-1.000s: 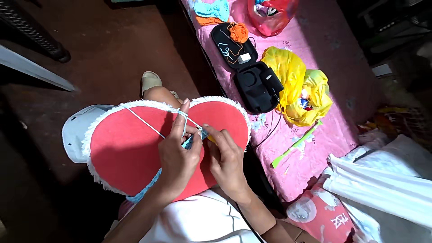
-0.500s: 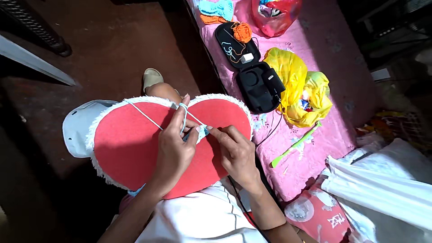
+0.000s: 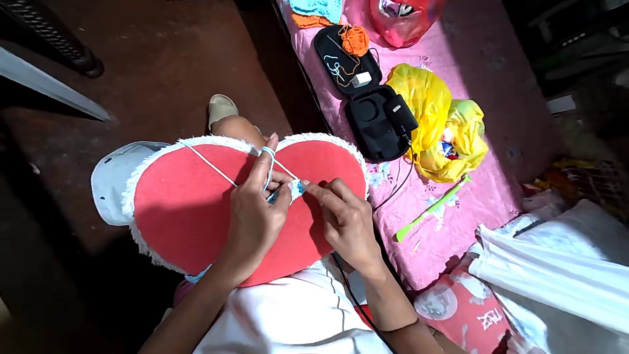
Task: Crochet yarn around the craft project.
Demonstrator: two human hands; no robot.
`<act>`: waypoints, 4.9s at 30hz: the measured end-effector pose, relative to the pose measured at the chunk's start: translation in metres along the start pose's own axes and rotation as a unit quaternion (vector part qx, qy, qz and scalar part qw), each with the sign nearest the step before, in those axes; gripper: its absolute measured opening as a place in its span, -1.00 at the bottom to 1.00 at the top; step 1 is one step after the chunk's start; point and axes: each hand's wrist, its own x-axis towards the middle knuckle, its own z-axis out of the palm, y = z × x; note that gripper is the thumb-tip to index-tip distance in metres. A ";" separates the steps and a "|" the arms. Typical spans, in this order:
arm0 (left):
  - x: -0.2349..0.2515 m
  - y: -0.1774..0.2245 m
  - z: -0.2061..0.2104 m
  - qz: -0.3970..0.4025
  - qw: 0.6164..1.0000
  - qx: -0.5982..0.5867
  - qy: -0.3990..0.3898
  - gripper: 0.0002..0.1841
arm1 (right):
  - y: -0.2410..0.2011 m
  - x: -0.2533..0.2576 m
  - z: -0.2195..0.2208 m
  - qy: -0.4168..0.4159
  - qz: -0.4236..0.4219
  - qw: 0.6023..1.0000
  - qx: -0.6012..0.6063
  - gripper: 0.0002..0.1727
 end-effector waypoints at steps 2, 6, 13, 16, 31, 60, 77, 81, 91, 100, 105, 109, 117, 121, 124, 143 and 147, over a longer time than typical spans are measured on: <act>-0.001 0.000 0.001 0.005 1.000 0.018 0.007 -0.24 | -0.001 0.000 0.002 0.006 -0.007 1.000 -0.018 -0.53; -0.003 0.001 0.004 0.007 0.999 0.039 0.014 -0.26 | -0.003 -0.001 0.005 0.007 -0.011 0.999 -0.041 -0.53; -0.007 0.000 0.008 0.030 0.995 0.094 0.030 -0.31 | -0.006 -0.001 0.011 0.021 -0.023 0.996 -0.087 -0.54; -0.010 -0.002 0.014 0.113 0.980 0.154 0.057 -0.42 | -0.008 0.000 0.013 0.023 -0.029 0.994 -0.099 -0.54; -0.005 -0.005 0.010 0.041 0.995 0.038 0.081 -0.32 | -0.012 0.002 0.024 0.082 -0.012 0.997 0.000 -0.60; 0.000 -0.013 -0.013 0.045 0.995 -0.086 0.022 -0.25 | 0.014 0.015 0.006 0.086 -0.167 0.982 -0.029 -0.80; 0.003 -0.004 -0.020 -0.014 0.989 -0.140 -0.057 -0.16 | 0.016 0.017 -0.011 -0.068 0.083 0.941 0.320 -0.74; 0.002 -0.001 -0.020 -0.030 0.984 -0.166 -0.064 -0.15 | 0.013 0.020 -0.015 -0.089 0.122 0.912 0.382 -0.70; 0.002 -0.004 -0.021 -0.027 0.978 -0.201 -0.053 -0.14 | 0.014 0.015 -0.012 -0.071 0.075 0.943 0.317 -0.77; -0.005 -0.008 -0.010 0.044 0.995 -0.093 -0.006 -0.19 | 0.011 0.009 -0.012 -0.039 0.047 0.983 0.172 -0.82; -0.011 -0.006 -0.004 0.104 0.994 0.030 0.023 -0.31 | 0.004 0.006 -0.010 -0.011 0.054 0.989 0.138 -0.82; -0.011 -0.007 -0.001 0.114 0.992 0.024 0.038 -0.28 | 0.000 0.004 -0.008 0.008 0.041 0.992 0.115 -0.81; -0.004 -0.005 -0.011 0.023 0.991 -0.128 -0.012 -0.11 | 0.007 0.005 -0.006 0.025 0.029 0.986 0.161 -0.81; -0.006 -0.007 -0.009 0.039 0.993 -0.111 -0.014 -0.06 | 0.007 0.008 -0.004 -0.003 0.058 0.974 0.218 -0.71; -0.007 -0.006 -0.008 0.034 0.992 -0.116 -0.017 -0.03 | 0.004 0.011 -0.004 -0.035 0.086 0.958 0.272 -0.61; -0.019 -0.013 0.008 0.218 0.972 0.038 0.080 -0.39 | -0.011 0.026 0.001 -0.013 0.051 0.987 0.154 -0.57; -0.018 -0.011 0.001 0.096 0.992 -0.073 0.024 -0.16 | -0.004 0.035 -0.005 -0.106 0.165 0.823 0.533 -0.55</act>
